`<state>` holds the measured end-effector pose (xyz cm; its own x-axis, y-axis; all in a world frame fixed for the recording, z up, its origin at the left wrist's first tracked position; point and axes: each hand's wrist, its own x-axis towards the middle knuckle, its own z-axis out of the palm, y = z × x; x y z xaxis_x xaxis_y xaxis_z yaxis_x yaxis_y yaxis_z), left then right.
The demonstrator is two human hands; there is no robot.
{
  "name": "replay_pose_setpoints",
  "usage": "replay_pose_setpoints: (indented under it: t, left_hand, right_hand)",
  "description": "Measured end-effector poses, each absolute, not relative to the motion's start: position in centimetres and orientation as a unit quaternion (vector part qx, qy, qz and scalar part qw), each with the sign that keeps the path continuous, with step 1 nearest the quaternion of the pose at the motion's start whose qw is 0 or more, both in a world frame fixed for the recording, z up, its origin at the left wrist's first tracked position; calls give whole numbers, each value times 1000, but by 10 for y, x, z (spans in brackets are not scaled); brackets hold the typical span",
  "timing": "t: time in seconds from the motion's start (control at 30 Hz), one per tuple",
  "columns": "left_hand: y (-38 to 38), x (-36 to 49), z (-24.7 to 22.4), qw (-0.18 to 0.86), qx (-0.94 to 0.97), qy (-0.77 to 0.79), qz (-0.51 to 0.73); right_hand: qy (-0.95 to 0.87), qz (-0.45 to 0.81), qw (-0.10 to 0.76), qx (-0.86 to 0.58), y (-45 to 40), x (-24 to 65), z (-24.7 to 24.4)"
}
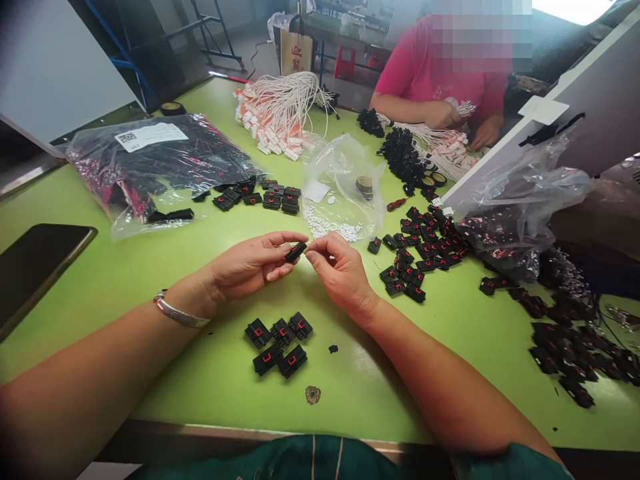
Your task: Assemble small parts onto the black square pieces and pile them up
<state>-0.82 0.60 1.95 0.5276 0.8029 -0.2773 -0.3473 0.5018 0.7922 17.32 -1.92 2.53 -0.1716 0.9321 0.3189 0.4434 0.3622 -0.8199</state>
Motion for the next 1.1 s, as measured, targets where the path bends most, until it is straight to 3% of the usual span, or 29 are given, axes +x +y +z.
replay_pose_setpoints:
  t: [0.27,1.1]
  left_hand:
    - [2,-2,19,816,343,314,344]
    - [3,-1,15,821,351,303,334]
  right_hand:
    - [-661,366,439,-487,-23,170,25]
    - [-666,358,438,-486,-23,170,21]
